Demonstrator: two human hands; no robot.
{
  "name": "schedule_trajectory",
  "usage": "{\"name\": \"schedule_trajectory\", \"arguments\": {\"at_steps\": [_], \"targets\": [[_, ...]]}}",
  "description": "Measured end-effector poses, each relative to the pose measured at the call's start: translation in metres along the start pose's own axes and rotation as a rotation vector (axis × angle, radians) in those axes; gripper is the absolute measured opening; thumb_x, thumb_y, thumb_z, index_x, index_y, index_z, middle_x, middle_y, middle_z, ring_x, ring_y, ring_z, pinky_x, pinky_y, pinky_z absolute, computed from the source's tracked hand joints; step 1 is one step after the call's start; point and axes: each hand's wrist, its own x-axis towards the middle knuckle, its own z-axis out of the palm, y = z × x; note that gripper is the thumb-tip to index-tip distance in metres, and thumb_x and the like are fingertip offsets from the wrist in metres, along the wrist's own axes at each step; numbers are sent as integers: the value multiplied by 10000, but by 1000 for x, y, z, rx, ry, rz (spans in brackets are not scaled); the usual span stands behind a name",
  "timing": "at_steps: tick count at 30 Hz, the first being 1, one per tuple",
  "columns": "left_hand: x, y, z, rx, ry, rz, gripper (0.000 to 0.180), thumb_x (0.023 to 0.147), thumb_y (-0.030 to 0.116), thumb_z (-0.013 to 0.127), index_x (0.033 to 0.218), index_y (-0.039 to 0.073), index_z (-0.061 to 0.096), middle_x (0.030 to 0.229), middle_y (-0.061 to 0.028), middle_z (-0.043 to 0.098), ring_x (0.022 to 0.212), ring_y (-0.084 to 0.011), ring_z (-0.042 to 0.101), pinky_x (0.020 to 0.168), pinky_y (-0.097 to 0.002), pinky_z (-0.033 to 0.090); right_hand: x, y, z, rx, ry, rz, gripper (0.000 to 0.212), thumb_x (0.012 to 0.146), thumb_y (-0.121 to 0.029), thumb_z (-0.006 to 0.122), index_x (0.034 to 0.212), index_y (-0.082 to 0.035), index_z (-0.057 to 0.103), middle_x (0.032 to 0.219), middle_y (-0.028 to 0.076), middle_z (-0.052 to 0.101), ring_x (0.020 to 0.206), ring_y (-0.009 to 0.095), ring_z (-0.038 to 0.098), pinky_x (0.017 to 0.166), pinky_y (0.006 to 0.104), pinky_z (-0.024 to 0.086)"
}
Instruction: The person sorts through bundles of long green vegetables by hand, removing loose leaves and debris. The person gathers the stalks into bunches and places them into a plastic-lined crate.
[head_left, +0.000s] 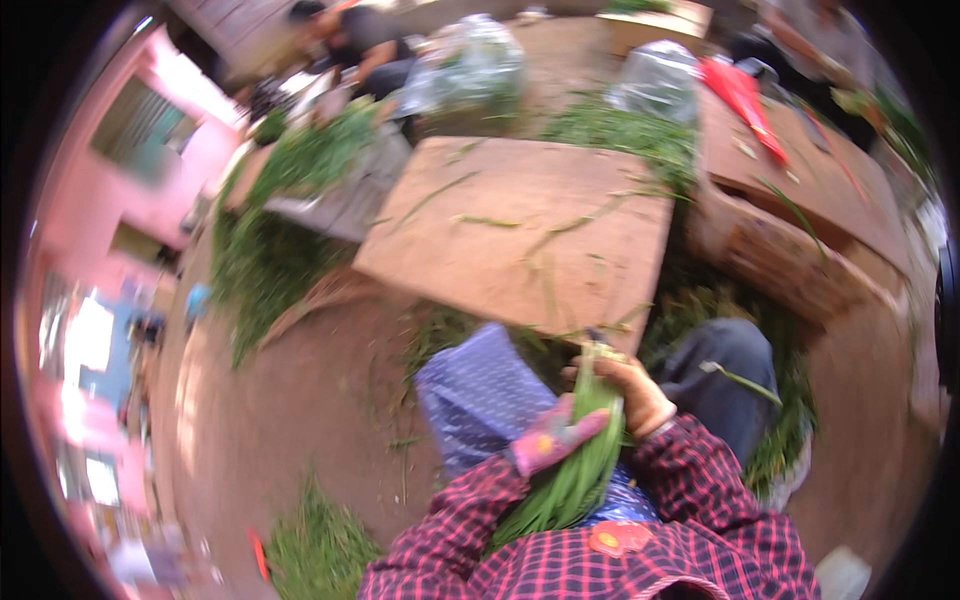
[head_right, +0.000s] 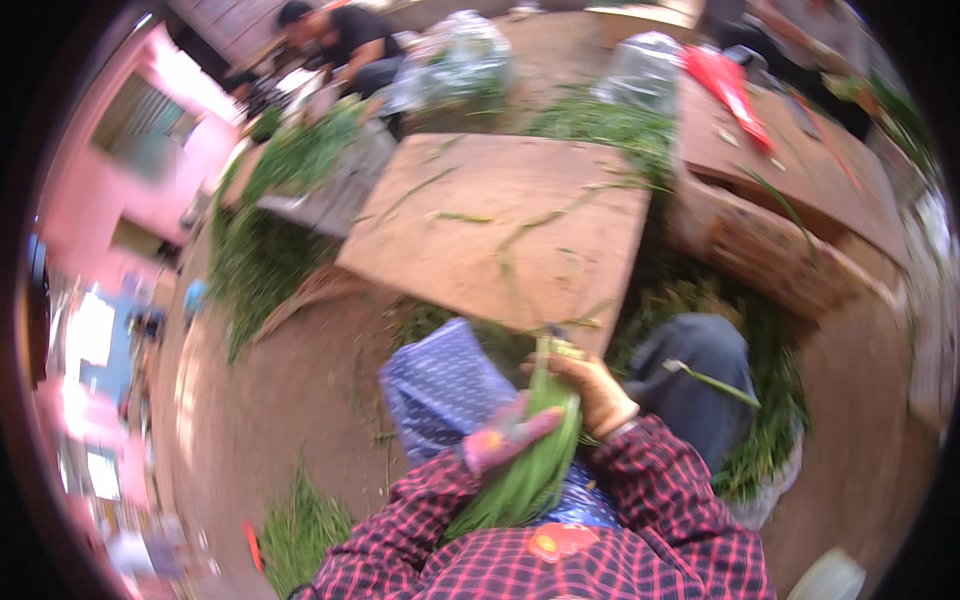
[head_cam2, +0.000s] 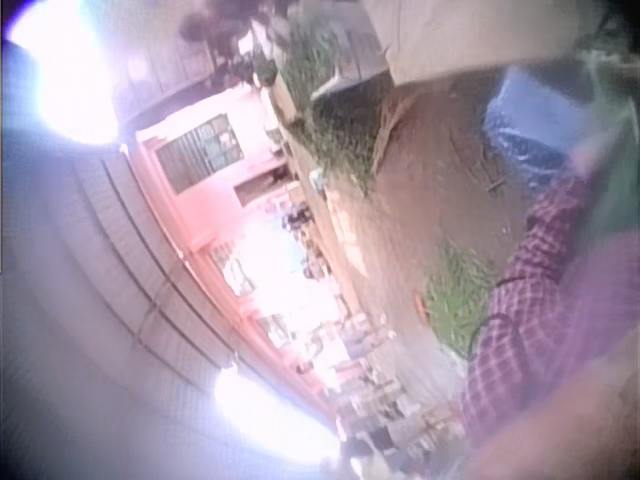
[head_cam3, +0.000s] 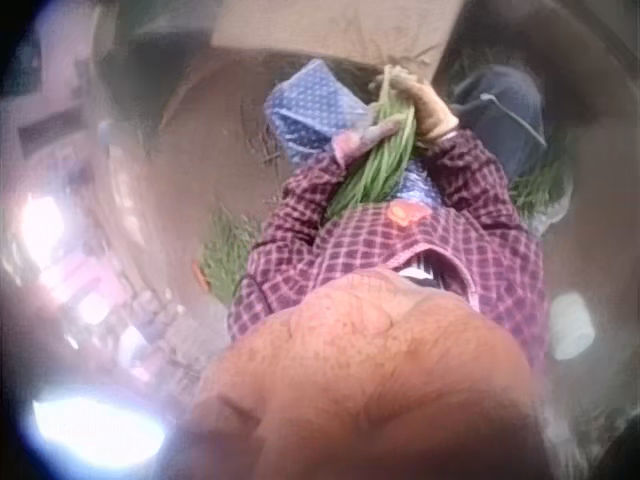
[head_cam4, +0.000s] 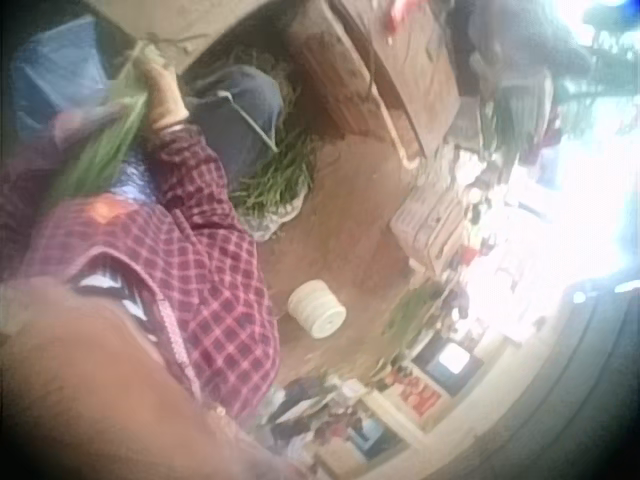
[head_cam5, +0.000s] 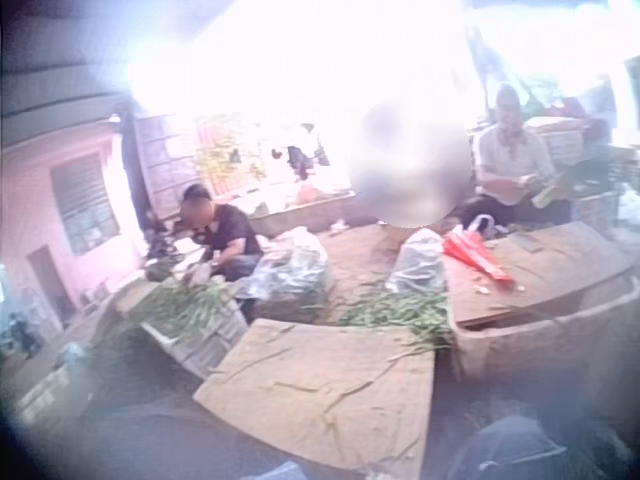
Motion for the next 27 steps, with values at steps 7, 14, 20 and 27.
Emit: {"name": "schedule_trajectory", "arguments": {"at_steps": [7, 14, 20, 27], "targets": [[18, -15, 31, 12, 76, -93, 962, 821, 715, 571, 1387, -39, 379, 1287, -232, 541, 1238, -308, 507, 1035, -373, 384, -4, 11, -10, 96, 115, -73, 188, 830, -139, 662, 971, -39, 588, 827, 80, 623, 766, 227, 630, 730, 364, 546], [25, -9, 32, -149, -17, -70, 1086, 783, 759, 558, 1413, -93, 319, 1350, -261, 494, 1278, -332, 481, 1049, -378, 378, -1, 6, -1, 65, -50, -106, 688, 804, -245, 741, 1402, -126, 423, 930, 64, 600, 840, 183, 571, 805, 347, 498], [33, -9, 27, -295, -130, -15, 1094, 780, 734, 606, 1441, -80, 295, 1368, -216, 484, 1284, -273, 464, 1062, -348, 369, -2, 4, -22, 49, 89, -40, 377, 793, -210, 726, 1099, -66, 558, 839, 43, 596, 798, 203, 600, 759, 360, 532], [32, -9, 31, -933, -209, -82, 496, 952, 400, 611, 1348, 130, 482, 1079, 10, 631, 914, -66, 600, 793, -245, 498, -1, 3, -5, 140, 148, -33, 206, 811, -156, 686, 955, -67, 567, 791, 45, 583, 750, 192, 586, 733, 341, 534]]}}
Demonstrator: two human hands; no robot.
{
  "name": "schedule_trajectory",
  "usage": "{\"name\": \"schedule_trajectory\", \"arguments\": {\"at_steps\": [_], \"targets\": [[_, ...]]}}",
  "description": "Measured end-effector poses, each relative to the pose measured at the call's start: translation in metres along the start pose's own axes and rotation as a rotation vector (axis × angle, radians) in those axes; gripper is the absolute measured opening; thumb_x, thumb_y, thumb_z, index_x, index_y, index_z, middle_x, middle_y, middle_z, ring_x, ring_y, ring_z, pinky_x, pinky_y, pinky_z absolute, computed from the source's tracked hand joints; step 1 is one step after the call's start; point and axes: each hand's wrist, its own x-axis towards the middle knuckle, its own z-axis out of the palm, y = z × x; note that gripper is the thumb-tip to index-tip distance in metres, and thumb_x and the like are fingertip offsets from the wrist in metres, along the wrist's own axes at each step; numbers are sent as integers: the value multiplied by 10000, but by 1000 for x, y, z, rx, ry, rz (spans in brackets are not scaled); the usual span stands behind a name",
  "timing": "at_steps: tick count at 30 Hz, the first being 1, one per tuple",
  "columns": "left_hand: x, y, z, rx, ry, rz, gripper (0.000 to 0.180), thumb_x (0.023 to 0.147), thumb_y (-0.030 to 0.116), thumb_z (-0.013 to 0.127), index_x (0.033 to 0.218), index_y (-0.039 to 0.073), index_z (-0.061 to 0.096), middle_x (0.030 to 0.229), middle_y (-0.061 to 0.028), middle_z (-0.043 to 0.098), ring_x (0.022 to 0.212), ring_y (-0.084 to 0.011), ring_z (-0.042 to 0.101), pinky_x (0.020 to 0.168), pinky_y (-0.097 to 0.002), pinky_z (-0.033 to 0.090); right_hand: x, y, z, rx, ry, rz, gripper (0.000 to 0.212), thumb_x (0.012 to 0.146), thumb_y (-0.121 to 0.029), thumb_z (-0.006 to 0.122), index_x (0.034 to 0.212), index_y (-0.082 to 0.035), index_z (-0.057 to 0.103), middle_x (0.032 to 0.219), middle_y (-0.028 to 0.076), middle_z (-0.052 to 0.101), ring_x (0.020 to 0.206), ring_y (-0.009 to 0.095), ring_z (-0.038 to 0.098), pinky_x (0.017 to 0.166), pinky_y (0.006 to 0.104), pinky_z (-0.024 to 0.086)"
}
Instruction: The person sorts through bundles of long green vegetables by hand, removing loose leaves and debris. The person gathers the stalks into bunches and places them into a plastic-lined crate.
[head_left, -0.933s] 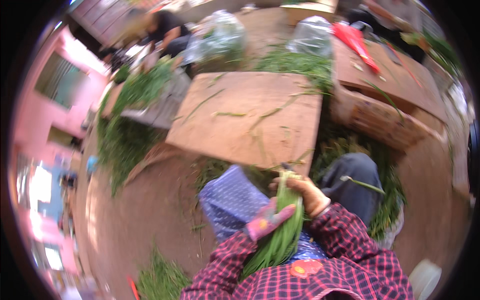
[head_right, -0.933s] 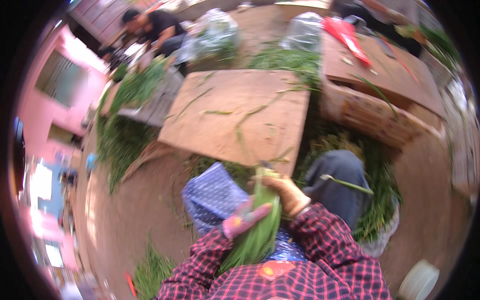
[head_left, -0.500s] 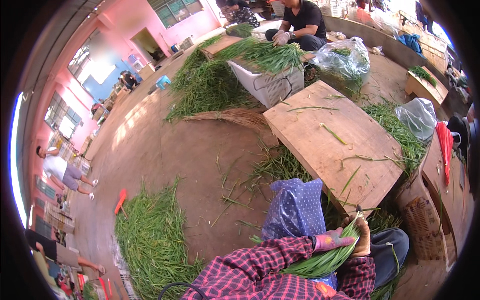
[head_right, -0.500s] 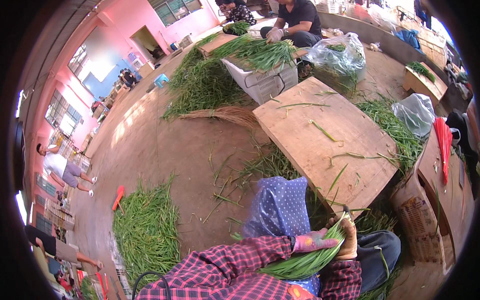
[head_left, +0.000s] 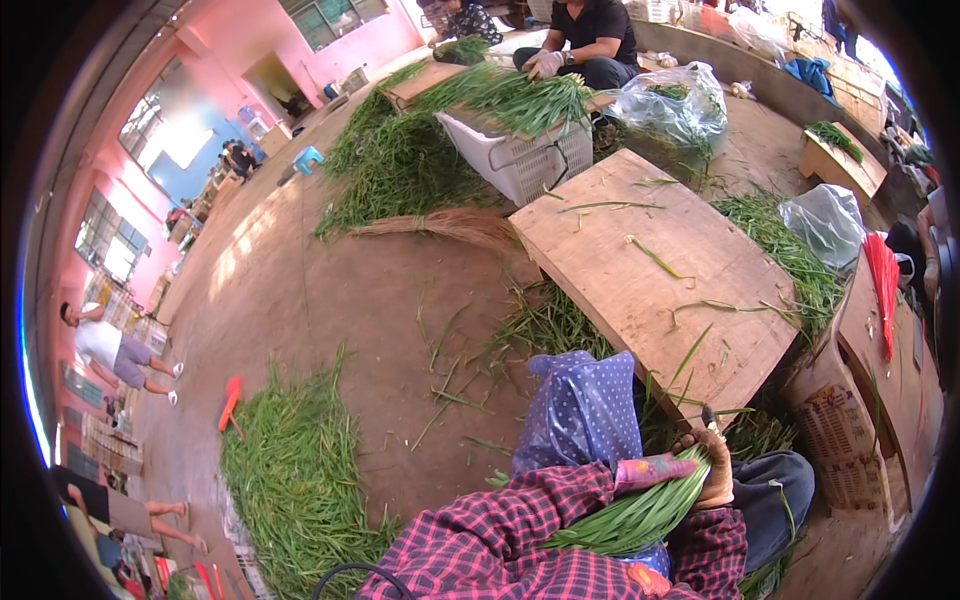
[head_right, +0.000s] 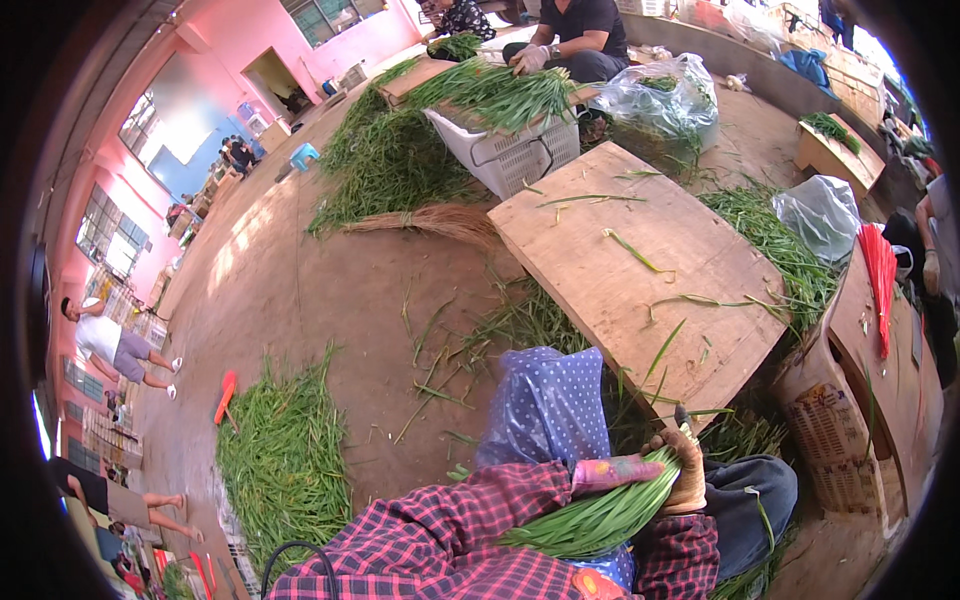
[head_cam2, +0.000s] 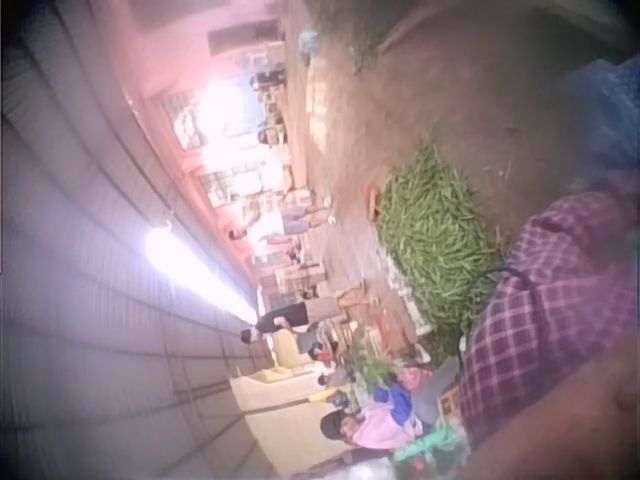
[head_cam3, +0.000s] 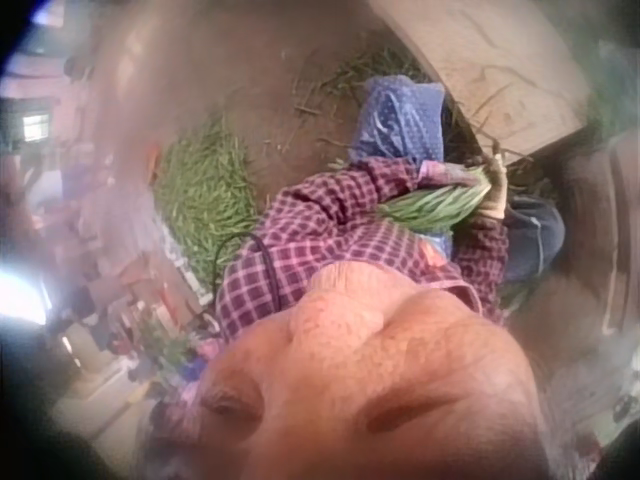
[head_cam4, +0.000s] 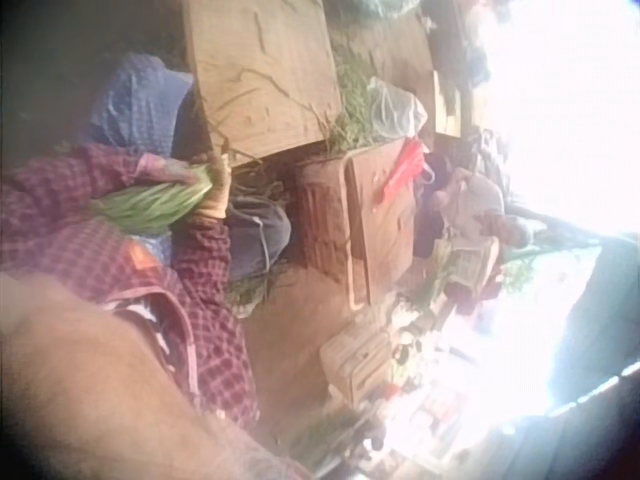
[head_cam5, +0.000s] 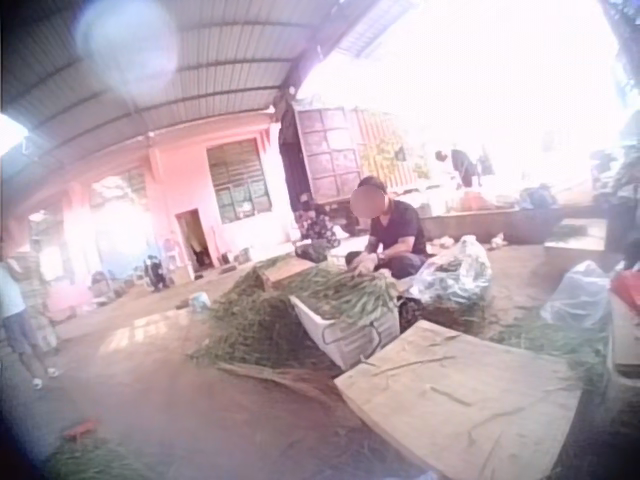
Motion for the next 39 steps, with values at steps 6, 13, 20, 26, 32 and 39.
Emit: {"name": "schedule_trajectory", "arguments": {"at_steps": [6, 13, 20, 26, 32, 39], "targets": [[-11, 10, 5, -117, 61, -147, 343, 917, 416, 626, 1065, 107, 652, 893, -1, 681, 712, -96, 624, 645, -259, 519, 3, 4, -7, 8, 35, 40, 458, 802, -112, 678, 1215, -54, 490, 829, 53, 586, 761, 188, 589, 716, 345, 540], [-12, 20, 5, -179, 73, -240, 228, 926, 308, 581, 1035, 118, 647, 888, -16, 665, 738, -125, 607, 693, -291, 503, 6, 3, -14, 4, 46, 28, 634, 809, -108, 677, 1380, -100, 403, 849, 34, 585, 781, 181, 593, 699, 350, 544], [-5, 6, -7, -112, 56, -200, 356, 936, 423, 589, 1084, 103, 638, 920, -16, 664, 759, -112, 615, 700, -276, 501, 10, 5, -23, 0, 33, 20, 727, 803, -136, 695, 1440, -109, 347, 875, 24, 571, 809, 181, 580, 737, 376, 534], [-14, 13, 1, -4, 31, -72, 383, 908, 406, 648, 1116, 85, 635, 925, -26, 676, 752, -120, 635, 684, -278, 519, 14, 7, -26, -24, 45, 23, 729, 800, -141, 689, 1440, -93, 343, 853, 30, 570, 778, 179, 582, 734, 364, 538], [-8, 7, -4, -159, 150, -216, 354, 911, 380, 624, 1102, 82, 641, 935, -41, 683, 763, -147, 639, 698, -305, 527, 14, 6, -25, -38, 50, 0, 712, 796, -133, 682, 1424, -71, 353, 840, 34, 568, 747, 178, 583, 714, 356, 544], [-8, 8, -8, -243, 107, -173, 293, 905, 341, 637, 1023, 76, 684, 876, -45, 716, 684, -141, 655, 654, -286, 547, 11, 4, -22, -71, 50, 3, 566, 785, -130, 683, 1293, -43, 448, 838, 40, 575, 756, 186, 591, 715, 357, 551]]}}
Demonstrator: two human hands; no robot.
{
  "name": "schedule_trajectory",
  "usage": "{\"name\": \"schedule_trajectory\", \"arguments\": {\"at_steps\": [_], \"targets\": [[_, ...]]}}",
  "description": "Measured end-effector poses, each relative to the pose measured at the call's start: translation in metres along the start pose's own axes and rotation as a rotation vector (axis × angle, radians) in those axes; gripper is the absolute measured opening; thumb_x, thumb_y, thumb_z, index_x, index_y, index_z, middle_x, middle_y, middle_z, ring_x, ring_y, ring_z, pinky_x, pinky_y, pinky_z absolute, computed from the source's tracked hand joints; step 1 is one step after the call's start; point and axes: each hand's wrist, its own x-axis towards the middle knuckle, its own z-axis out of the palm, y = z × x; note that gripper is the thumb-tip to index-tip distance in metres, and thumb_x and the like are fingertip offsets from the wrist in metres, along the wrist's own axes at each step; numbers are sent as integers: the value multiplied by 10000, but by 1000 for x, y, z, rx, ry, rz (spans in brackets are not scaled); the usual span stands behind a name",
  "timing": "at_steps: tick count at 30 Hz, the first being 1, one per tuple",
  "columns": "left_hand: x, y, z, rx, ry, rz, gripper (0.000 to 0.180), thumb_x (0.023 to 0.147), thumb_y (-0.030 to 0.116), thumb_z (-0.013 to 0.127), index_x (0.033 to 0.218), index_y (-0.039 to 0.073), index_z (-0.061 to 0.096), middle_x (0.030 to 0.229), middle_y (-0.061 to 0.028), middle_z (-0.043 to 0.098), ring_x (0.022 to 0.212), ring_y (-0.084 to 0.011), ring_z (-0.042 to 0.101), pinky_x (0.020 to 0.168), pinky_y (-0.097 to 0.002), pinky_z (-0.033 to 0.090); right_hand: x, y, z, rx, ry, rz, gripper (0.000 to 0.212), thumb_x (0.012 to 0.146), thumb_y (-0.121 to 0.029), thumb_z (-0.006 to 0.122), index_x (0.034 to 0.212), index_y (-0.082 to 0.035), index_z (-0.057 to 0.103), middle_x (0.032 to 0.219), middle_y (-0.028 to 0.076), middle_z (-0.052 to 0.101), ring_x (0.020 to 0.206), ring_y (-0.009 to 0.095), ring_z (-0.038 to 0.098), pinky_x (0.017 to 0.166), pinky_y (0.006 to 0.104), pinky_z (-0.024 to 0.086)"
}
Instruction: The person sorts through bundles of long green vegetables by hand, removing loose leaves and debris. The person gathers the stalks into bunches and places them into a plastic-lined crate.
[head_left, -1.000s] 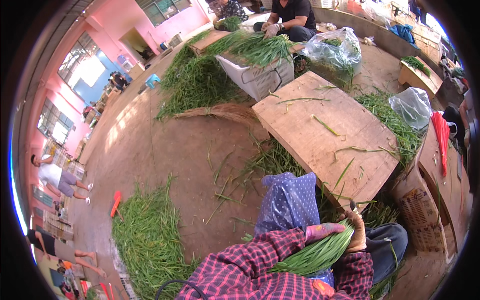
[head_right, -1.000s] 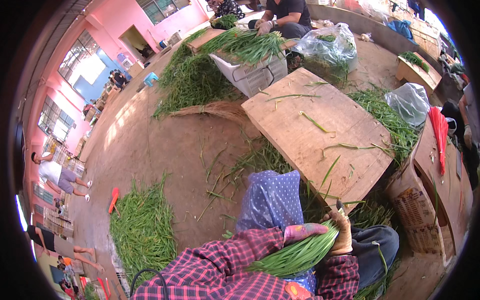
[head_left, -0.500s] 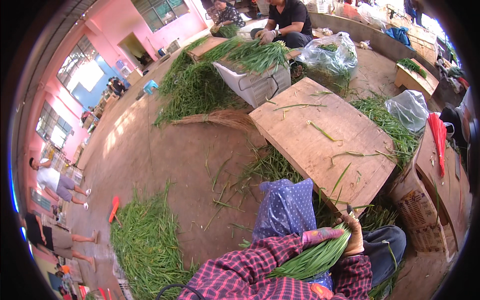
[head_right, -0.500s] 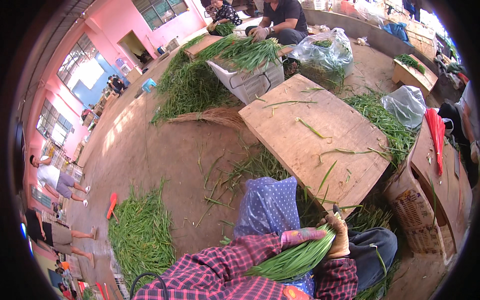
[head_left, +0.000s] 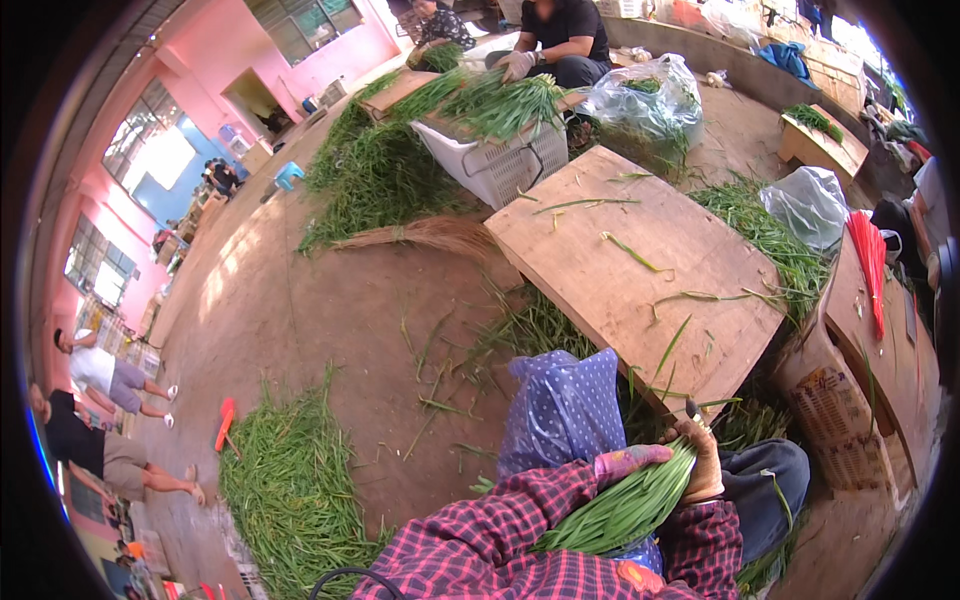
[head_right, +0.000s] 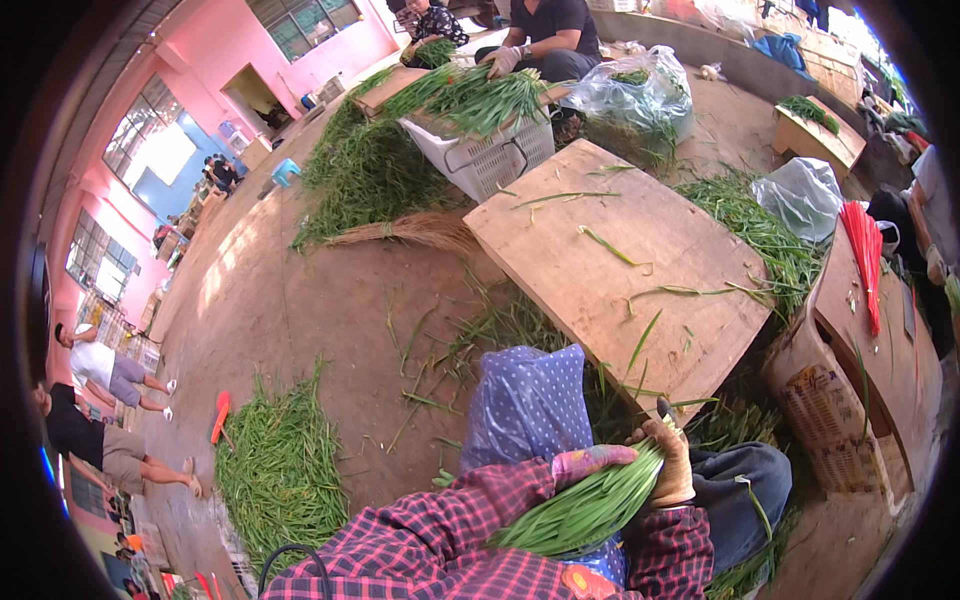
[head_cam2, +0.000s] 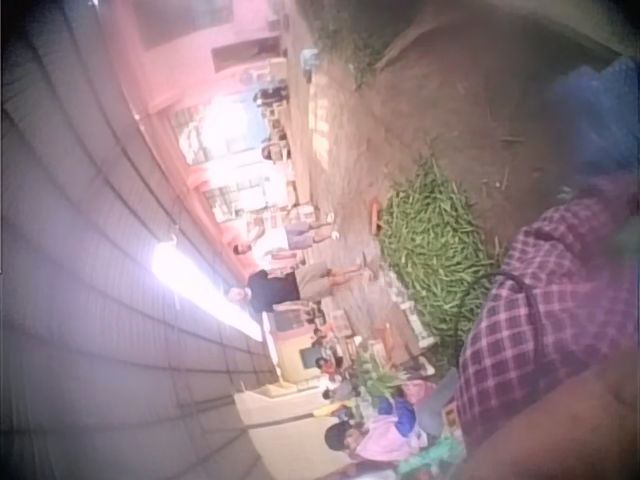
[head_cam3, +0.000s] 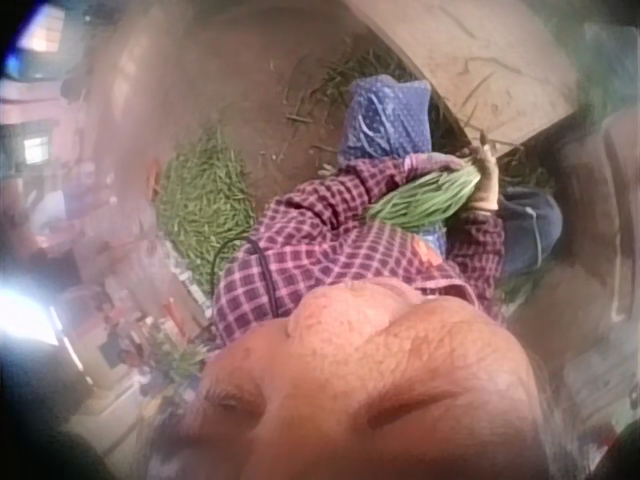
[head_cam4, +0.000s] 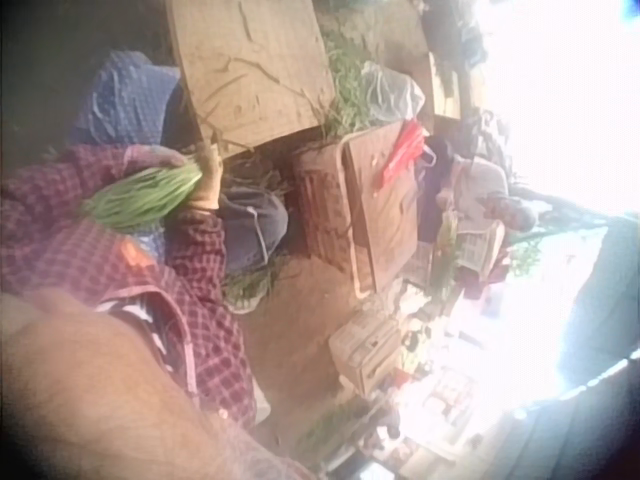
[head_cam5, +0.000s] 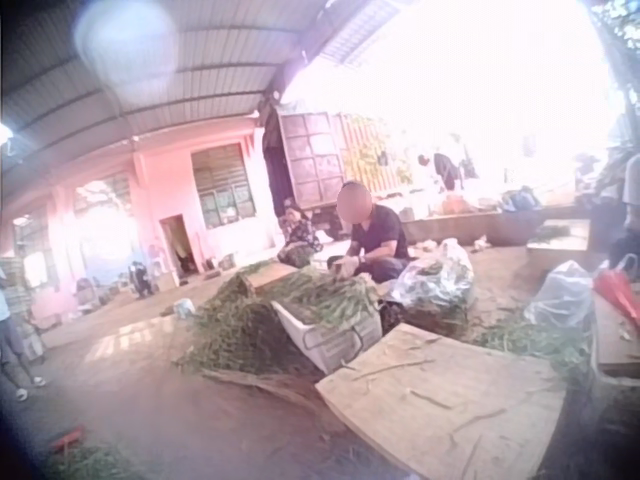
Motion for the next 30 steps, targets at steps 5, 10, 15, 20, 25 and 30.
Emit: {"name": "schedule_trajectory", "arguments": {"at_steps": [5, 10, 15, 20, 25, 30], "targets": [[-16, 3, 12, -20, 26, -42, 296, 901, 351, 651, 1044, 95, 688, 872, -40, 721, 685, -143, 668, 637, -287, 552, -3, 0, 12, -24, 21, -26, 337, 788, -161, 695, 1071, -55, 545, 824, 60, 600, 736, 200, 610, 704, 354, 556], [-14, 4, 14, 25, 55, -14, 323, 888, 359, 683, 1085, 104, 661, 870, -41, 702, 687, -134, 647, 644, -289, 541, -9, -3, 23, -13, 28, -12, 267, 795, -193, 708, 998, -73, 582, 819, 81, 626, 725, 230, 630, 690, 379, 561], [-26, 10, 21, 96, 7, 4, 369, 923, 383, 643, 1146, 90, 633, 972, -21, 680, 811, -119, 642, 742, -286, 529, -13, -6, 26, -42, 14, -80, 426, 803, -187, 704, 1160, -59, 511, 884, 69, 602, 777, 232, 625, 719, 392, 560], [-10, 3, 4, 136, -81, 53, 424, 934, 389, 631, 1221, 80, 590, 1033, -31, 670, 875, -126, 645, 780, -293, 534, -9, -7, 22, -111, 10, -52, 628, 819, -165, 697, 1367, -59, 409, 862, 71, 607, 779, 223, 627, 707, 376, 558], [-13, 6, 6, 187, -58, 59, 435, 947, 391, 615, 1235, 67, 577, 1077, -27, 656, 927, -112, 629, 818, -278, 518, -7, -8, 21, -91, -6, -49, 634, 835, -140, 672, 1396, -59, 388, 899, 76, 610, 774, 214, 628, 714, 379, 567], [-2, 5, -9, 183, -102, 52, 534, 949, 367, 616, 1357, 51, 482, 1210, -57, 608, 1054, -146, 601, 919, -305, 495, -6, -8, 26, -25, 29, -41, 366, 833, -87, 671, 1173, -93, 539, 821, 68, 620, 713, 219, 633, 670, 363, 560]]}}
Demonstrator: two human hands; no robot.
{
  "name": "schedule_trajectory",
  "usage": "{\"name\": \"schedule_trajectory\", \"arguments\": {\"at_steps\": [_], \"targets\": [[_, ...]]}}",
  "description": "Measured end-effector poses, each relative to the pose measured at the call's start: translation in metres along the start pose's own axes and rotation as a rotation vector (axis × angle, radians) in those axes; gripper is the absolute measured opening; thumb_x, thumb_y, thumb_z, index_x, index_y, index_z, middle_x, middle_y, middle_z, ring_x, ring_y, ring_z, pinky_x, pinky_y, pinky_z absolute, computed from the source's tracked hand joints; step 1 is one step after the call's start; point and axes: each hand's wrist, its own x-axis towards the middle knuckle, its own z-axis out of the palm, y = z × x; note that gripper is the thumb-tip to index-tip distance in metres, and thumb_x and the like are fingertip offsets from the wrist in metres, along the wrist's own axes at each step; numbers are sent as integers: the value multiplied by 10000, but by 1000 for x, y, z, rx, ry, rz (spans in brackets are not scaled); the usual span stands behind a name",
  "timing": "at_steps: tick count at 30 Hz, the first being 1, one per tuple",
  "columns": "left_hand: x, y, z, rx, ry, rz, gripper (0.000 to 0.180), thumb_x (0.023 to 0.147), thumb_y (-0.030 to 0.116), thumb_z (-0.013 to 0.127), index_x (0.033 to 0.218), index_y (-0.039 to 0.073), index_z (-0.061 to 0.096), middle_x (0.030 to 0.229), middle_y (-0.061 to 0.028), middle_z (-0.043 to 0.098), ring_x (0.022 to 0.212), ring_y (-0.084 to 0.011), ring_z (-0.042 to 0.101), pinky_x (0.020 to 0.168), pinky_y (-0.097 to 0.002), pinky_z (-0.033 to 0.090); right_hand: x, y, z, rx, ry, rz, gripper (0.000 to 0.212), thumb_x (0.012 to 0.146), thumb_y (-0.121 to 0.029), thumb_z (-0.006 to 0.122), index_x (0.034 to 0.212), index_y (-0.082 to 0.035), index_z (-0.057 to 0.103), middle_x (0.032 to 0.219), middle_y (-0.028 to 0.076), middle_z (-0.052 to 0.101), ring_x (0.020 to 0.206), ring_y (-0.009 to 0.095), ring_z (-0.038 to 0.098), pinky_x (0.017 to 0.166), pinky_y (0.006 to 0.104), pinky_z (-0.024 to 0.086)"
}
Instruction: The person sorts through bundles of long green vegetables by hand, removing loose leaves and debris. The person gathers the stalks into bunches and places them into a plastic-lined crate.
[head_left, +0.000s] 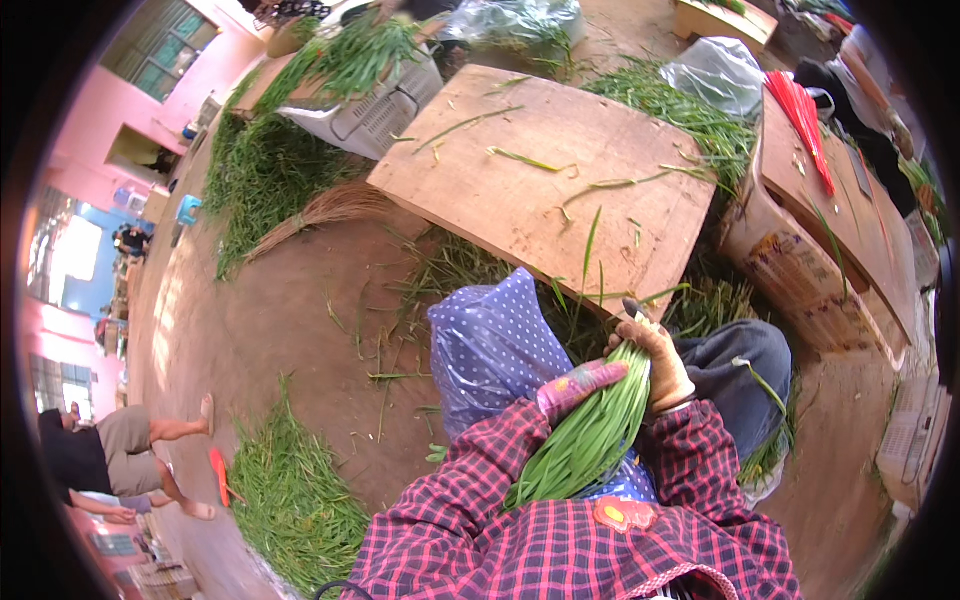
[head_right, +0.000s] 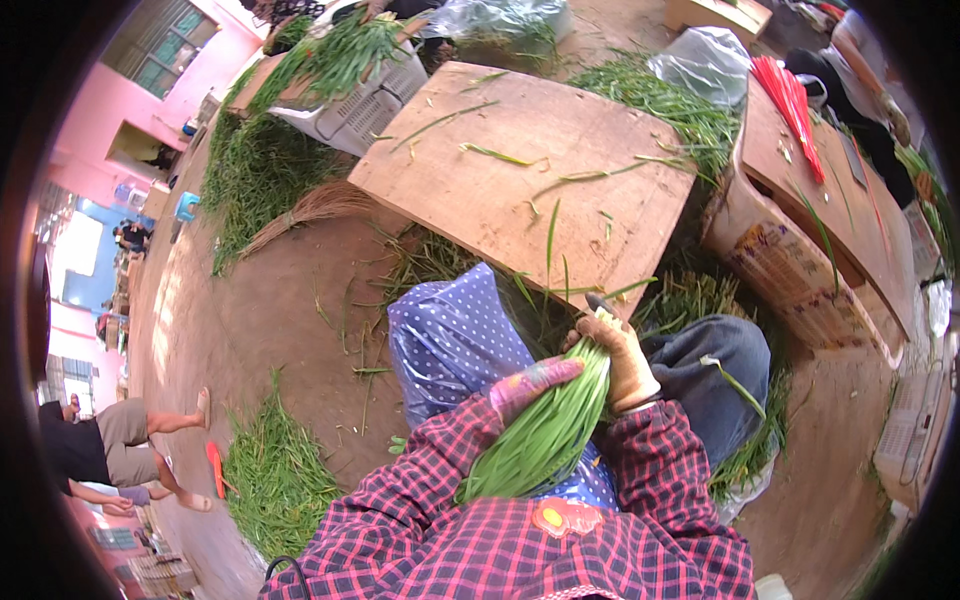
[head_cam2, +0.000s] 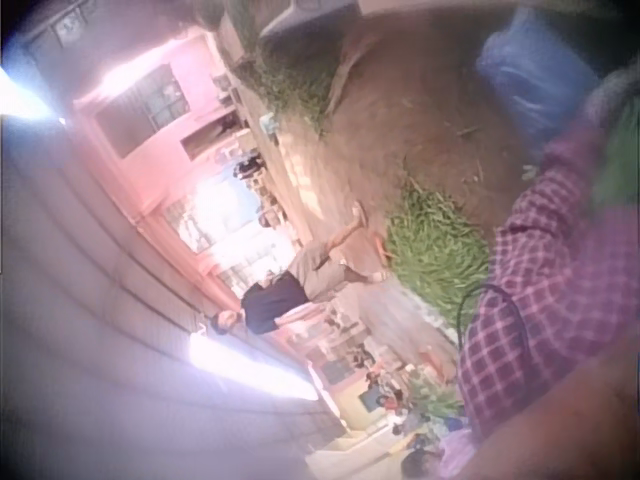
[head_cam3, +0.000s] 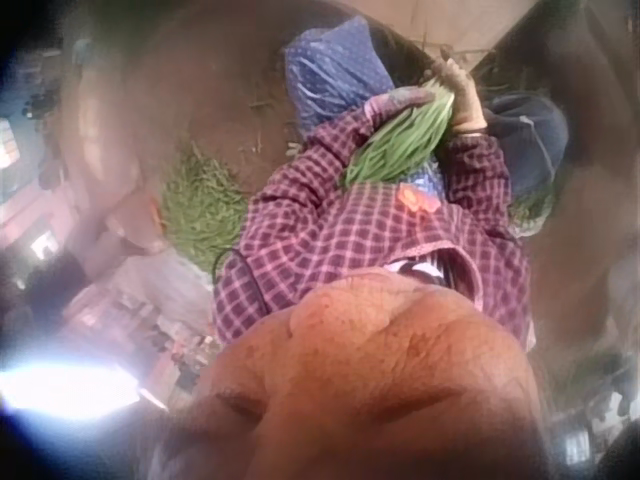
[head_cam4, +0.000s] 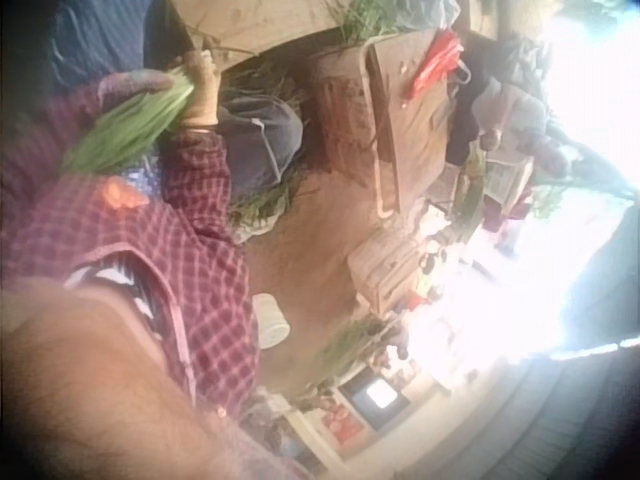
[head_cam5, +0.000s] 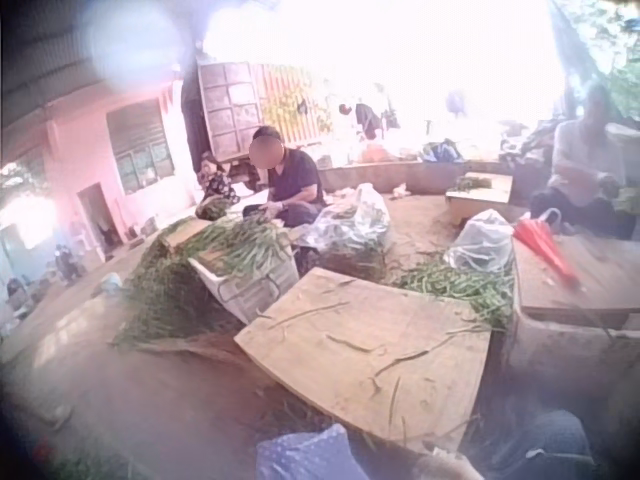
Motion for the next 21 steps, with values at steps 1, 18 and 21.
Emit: {"name": "schedule_trajectory", "arguments": {"at_steps": [1, 18, 21], "targets": [[1, -1, -1, -6, -6, -3, 538, 948, 365, 617, 1362, 50, 478, 1208, -58, 606, 1054, -147, 600, 921, -308, 495, 2, 2, -5, -5, -10, 11, 305, 830, -92, 672, 1112, -79, 558, 816, 74, 620, 711, 221, 632, 672, 360, 558], [-66, 23, 8, 343, 50, -40, 551, 948, 321, 570, 1321, -68, 456, 995, -126, 667, 711, -154, 590, 651, -250, 468, -3, -246, 18, -380, 333, -1193, 339, 926, -371, 627, 1020, -48, 663, 944, 68, 679, 865, 174, 630, 813, 295, 481], [-44, 6, 23, 266, 95, -2, 493, 972, 312, 542, 1289, -61, 478, 928, -105, 671, 660, -122, 572, 600, -218, 441, 53, -218, -28, -6, 414, -997, 460, 780, -93, 784, 1183, -47, 566, 1044, 82, 636, 873, 197, 615, 835, 342, 510]]}}
